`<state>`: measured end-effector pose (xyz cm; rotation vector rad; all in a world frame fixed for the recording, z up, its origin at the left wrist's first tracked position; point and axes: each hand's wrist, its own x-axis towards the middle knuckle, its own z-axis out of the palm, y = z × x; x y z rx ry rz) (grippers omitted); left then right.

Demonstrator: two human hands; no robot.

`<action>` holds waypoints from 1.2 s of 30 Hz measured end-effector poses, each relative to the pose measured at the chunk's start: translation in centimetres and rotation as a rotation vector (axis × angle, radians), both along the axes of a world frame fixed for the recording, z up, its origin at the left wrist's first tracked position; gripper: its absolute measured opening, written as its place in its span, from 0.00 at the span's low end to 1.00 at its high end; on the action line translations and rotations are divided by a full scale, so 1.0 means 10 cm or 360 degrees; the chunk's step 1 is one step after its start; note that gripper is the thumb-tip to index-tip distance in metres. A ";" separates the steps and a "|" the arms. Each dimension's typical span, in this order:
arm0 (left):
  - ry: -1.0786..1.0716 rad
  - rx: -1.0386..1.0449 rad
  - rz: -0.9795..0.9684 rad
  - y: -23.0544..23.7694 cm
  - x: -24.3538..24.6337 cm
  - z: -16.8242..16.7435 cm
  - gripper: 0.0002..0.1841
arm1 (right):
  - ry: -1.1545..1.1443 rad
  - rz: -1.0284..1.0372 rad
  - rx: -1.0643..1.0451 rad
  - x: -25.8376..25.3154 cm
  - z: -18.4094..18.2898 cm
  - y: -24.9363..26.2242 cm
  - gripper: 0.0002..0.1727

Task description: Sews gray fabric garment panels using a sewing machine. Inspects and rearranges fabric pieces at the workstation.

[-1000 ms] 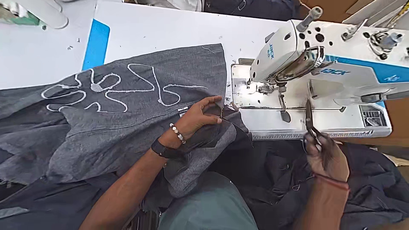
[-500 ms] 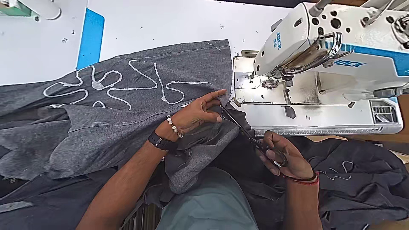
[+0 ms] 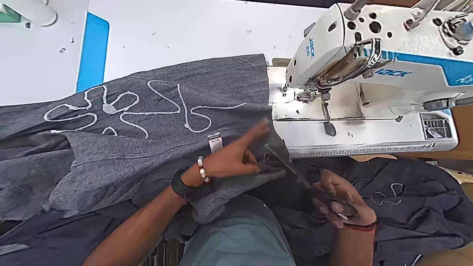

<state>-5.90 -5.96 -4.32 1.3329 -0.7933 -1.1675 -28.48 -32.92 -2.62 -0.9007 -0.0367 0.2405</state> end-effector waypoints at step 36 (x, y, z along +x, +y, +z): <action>-0.1783 0.0340 0.0645 -0.27 0.57 -0.20 0.20 | 0.0274 -0.1192 -0.2111 1.41 -0.28 0.52 0.10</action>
